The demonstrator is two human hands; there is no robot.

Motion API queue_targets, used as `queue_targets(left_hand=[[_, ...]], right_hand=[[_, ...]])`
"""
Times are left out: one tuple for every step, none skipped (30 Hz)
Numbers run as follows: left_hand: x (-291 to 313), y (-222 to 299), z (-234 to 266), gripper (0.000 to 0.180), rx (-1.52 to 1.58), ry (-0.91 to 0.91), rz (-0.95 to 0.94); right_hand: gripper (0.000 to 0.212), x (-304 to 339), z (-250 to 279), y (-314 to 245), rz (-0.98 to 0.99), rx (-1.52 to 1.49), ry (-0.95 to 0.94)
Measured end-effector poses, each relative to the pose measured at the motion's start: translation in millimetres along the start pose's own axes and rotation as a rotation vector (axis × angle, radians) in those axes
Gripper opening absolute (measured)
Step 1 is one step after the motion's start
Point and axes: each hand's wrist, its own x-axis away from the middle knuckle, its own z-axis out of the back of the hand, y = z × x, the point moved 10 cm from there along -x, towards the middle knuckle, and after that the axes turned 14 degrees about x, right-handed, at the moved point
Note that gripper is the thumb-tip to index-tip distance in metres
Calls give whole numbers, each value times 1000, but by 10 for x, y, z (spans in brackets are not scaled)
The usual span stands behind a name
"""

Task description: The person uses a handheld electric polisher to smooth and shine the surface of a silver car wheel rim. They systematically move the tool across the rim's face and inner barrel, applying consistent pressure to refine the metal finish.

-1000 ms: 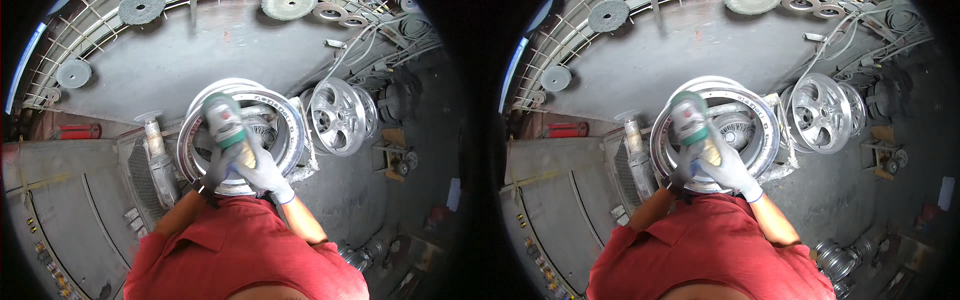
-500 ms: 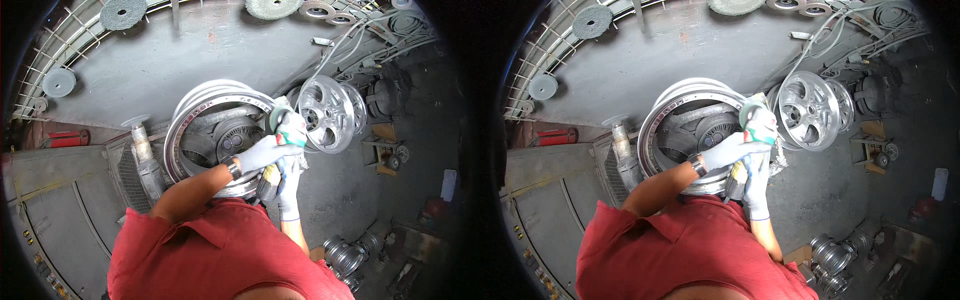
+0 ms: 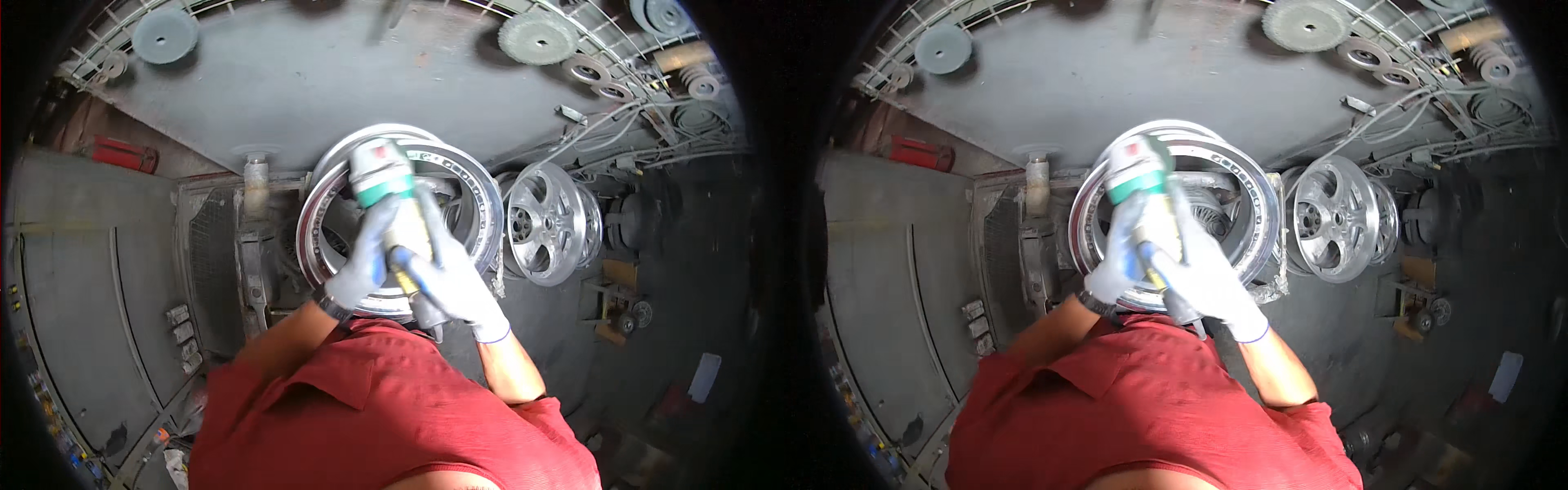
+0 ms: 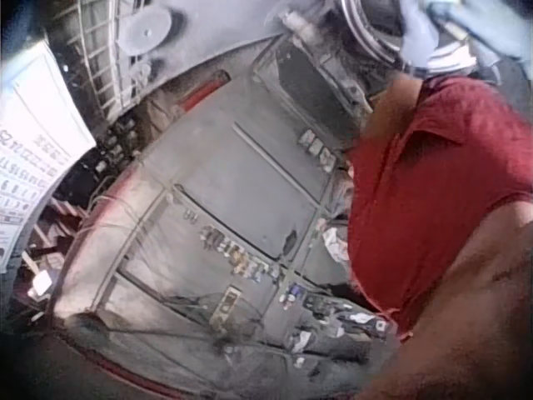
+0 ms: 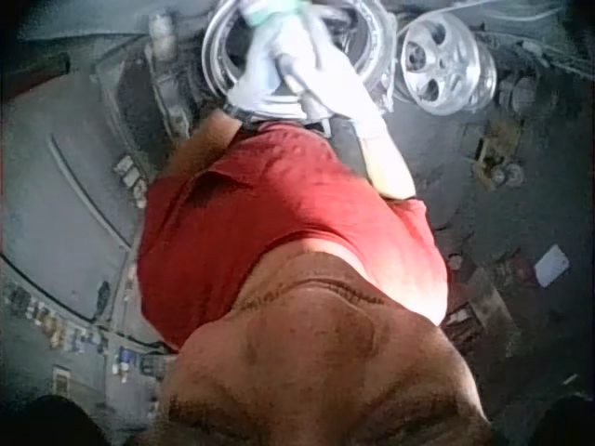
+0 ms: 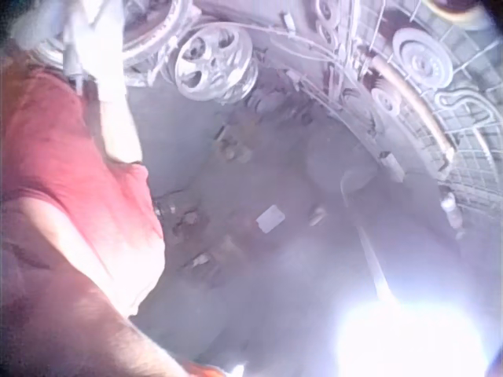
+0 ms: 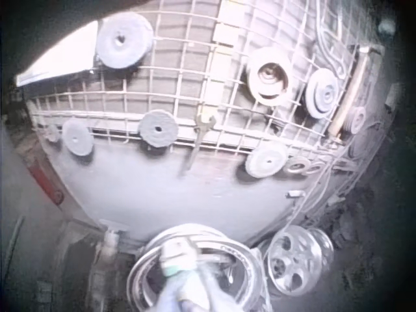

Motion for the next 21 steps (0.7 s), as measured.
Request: queue_targets(left_hand=[[160, 108, -68, 50, 182, -101, 9], [247, 235, -19, 51, -25, -65, -157], [354, 344, -6, 51, -234, -28, -318], [488, 450, -19, 52, -444, 15, -482], [611, 535, -76, 53, -655, 57, -639], [569, 507, -65, 54, -628, 61, -611], [561, 495, -59, 54, -597, 71, -594], [364, 369, -60, 55, -328, 37, -394], [177, 198, -101, 55, -61, 1, -187], [-34, -18, -12, 54, 129, -13, -43], [-136, -129, -237, 51, 52, -48, 24], [-242, -219, -413, 49, -28, -59, 56], [-333, -343, -531, 47, -107, -67, 92], [-447, -502, -647, 46, -198, -120, 148], [-509, -670, -749, 46, -288, -173, 203], [-455, -866, -911, 47, -311, -159, 358], [-517, -1082, -895, 51, -400, -174, 418], [-557, -1286, -826, 52, -492, -162, 490], [-571, -1495, -778, 52, -588, -161, 577], [-520, -1532, -846, 50, -659, -152, 626], [-464, -1536, -911, 49, -730, -140, 669]], right_hand=[[96, -43, -135, -135, 49, 75, -81], [94, -77, -216, -223, 152, 138, -73], [93, -88, -288, -295, 252, 200, -62], [91, -82, -354, -307, 253, 162, -87], [91, -96, -340, -289, 217, 163, -101], [91, -101, -288, -284, 177, 164, -110], [91, -91, -252, -280, 145, 168, -127], [90, -63, -146, -228, 102, 122, -95], [91, -57, -11, -209, 104, 110, -31], [91, -27, 114, -101, 91, 134, 50], [90, 15, 235, 16, 71, 154, 133], [86, 77, 362, 66, 52, 37, 194], [79, 157, 499, 129, 63, 42, 268], [76, 254, 604, 306, 68, 53, 346], [73, 361, 636, 507, 3, -99, 401], [70, 465, 670, 724, -50, -260, 471], [67, 547, 630, 806, -102, -511, 486], [64, 638, 575, 883, -152, -769, 519], [56, 774, 513, 1062, -217, -916, 612], [52, 850, 405, 1226, -242, -1055, 608], [48, 892, 334, 1342, -265, -1193, 595]])
